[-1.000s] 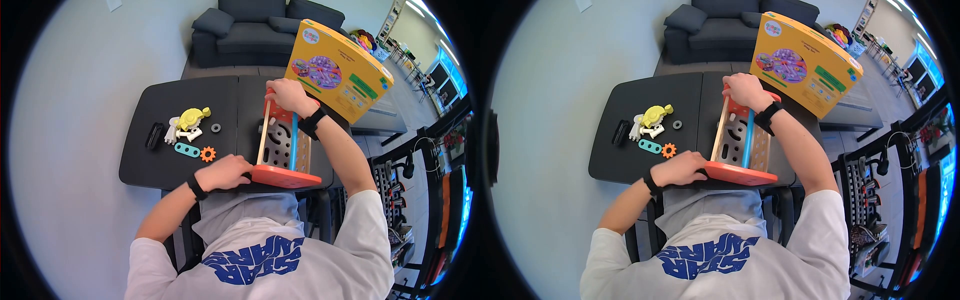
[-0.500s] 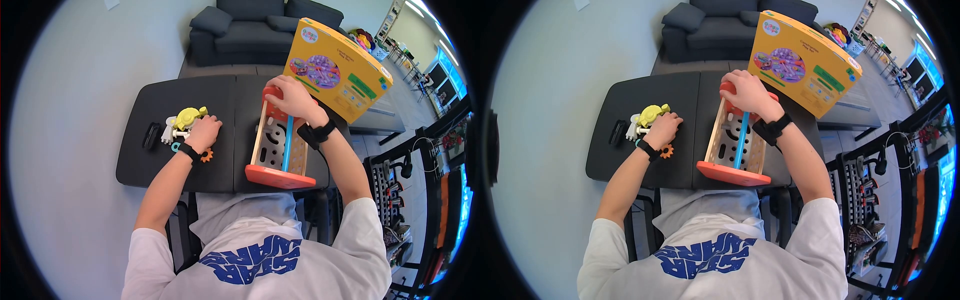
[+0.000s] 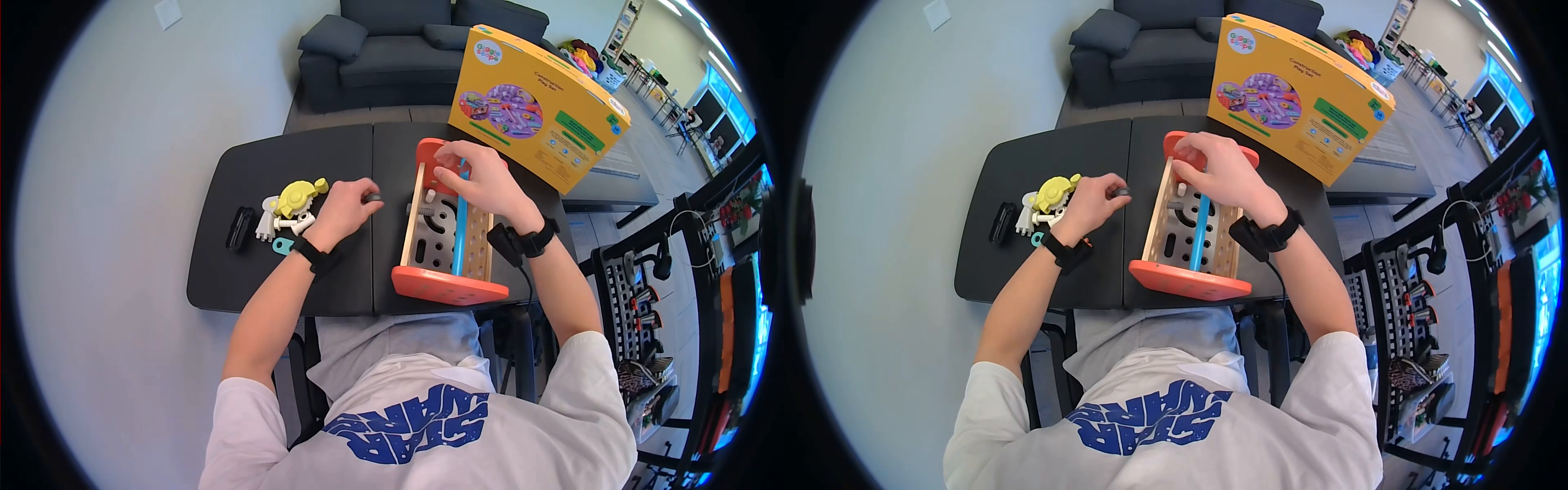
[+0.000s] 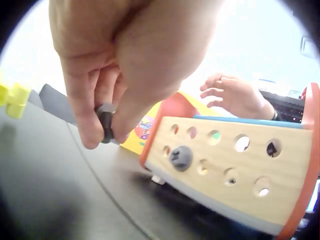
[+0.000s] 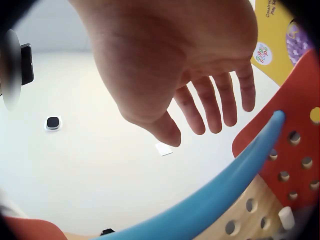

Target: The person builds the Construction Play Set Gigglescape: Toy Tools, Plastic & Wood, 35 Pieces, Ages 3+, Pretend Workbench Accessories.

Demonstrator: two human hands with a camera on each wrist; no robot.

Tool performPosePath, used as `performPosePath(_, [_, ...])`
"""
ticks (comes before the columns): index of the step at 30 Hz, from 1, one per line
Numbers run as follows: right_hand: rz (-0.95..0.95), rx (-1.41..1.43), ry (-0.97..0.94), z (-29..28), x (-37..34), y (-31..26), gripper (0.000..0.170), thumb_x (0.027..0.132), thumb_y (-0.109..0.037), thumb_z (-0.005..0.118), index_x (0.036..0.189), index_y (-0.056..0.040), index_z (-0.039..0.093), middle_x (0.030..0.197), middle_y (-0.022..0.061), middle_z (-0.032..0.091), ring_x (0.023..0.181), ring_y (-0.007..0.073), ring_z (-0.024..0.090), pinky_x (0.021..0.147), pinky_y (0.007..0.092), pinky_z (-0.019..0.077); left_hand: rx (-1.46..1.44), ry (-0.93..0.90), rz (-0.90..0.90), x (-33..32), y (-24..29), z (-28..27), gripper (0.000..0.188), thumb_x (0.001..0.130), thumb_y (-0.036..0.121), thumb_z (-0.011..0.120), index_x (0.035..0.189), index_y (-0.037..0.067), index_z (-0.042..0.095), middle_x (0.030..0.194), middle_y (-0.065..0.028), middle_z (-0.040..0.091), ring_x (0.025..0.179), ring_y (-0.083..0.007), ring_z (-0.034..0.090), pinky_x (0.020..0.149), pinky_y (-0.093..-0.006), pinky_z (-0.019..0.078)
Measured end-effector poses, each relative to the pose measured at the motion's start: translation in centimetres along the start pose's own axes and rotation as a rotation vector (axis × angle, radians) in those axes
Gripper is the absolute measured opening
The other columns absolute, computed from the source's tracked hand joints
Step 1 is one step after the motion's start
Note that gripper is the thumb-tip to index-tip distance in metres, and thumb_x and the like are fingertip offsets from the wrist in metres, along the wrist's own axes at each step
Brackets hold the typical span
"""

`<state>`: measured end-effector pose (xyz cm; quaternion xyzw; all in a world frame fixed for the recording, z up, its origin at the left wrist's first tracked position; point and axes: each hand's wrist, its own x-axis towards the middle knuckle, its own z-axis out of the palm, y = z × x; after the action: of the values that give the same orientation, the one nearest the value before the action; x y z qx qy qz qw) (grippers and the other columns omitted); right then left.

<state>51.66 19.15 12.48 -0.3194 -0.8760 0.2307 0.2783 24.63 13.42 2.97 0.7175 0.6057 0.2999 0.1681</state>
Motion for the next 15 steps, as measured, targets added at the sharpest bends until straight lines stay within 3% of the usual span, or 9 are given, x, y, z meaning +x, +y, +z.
performPosePath(1, [0.045, 0.104, -0.041, 0.0, 0.0, -0.2, 0.028, 0.094, -0.02, 0.071, 0.111, 0.0024, 0.069, 0.098, 0.0124, 0.074, 0.09, 0.0233, 0.072, 0.081, 0.0332, 0.0567, -0.051, 0.068, 0.063, 0.2, 0.8, 0.3, 0.026, 0.084, 0.017, 0.082, 0.097, -0.001, 0.069, 0.087, -0.0121, 0.073, 0.071, -0.0183, 0.069, 0.064, -0.0296, 0.0544])
performPosePath(2, [0.046, 0.104, -0.042, 0.2, 0.0, 0.0, 0.028, 0.094, -0.02, 0.071, 0.111, 0.0024, 0.069, 0.098, 0.0124, 0.074, 0.09, 0.0233, 0.072, 0.081, 0.0332, 0.0567, -0.051, 0.067, 0.062, 0.4, 2.0, 0.3, 0.026, 0.084, 0.017, 0.082, 0.097, -0.001, 0.069, 0.087, -0.0121, 0.073, 0.071, -0.0183, 0.069, 0.064, -0.0296, 0.0544])
performPosePath(4, [0.008, 0.193, -0.033, 1.0, 0.1, 0.9, 0.028, 0.094, -0.019, 0.071, 0.109, 0.0042, 0.068, 0.09, 0.0113, 0.076, 0.082, 0.0187, 0.073, 0.076, 0.0307, 0.057, -0.171, 0.201, 0.24, 0.6, 4.2, 0.2, 0.026, 0.083, 0.017, 0.084, 0.095, -0.001, 0.069, 0.084, -0.0089, 0.07, 0.069, -0.0157, 0.068, 0.064, -0.0281, 0.0541])
performPosePath(7, [0.082, 0.393, -0.11, 1.9, 0.4, 2.0, 0.024, 0.098, -0.017, 0.07, 0.112, 0.0019, 0.066, 0.097, 0.0069, 0.074, 0.085, 0.012, 0.07, 0.078, 0.0256, 0.0547, -0.25, 0.287, 0.313, 1.2, 6.3, 0.8, 0.026, 0.081, 0.015, 0.086, 0.09, 0.001, 0.066, 0.081, -0.0059, 0.067, 0.067, -0.013, 0.066, 0.061, -0.0266, 0.0535])
performPosePath(15, [0.148, 0.695, -0.102, 2.5, 0.5, 2.2, 0.023, 0.098, -0.015, 0.072, 0.112, 0.0019, 0.065, 0.101, 0.0085, 0.074, 0.091, 0.013, 0.071, 0.079, 0.0266, 0.0559, -0.274, 0.411, 0.413, 2.0, 7.3, 2.2, 0.03, 0.078, 0.013, 0.088, 0.084, 0.002, 0.061, 0.082, -0.005, 0.064, 0.066, -0.0125, 0.064, 0.059, -0.0265, 0.0527])
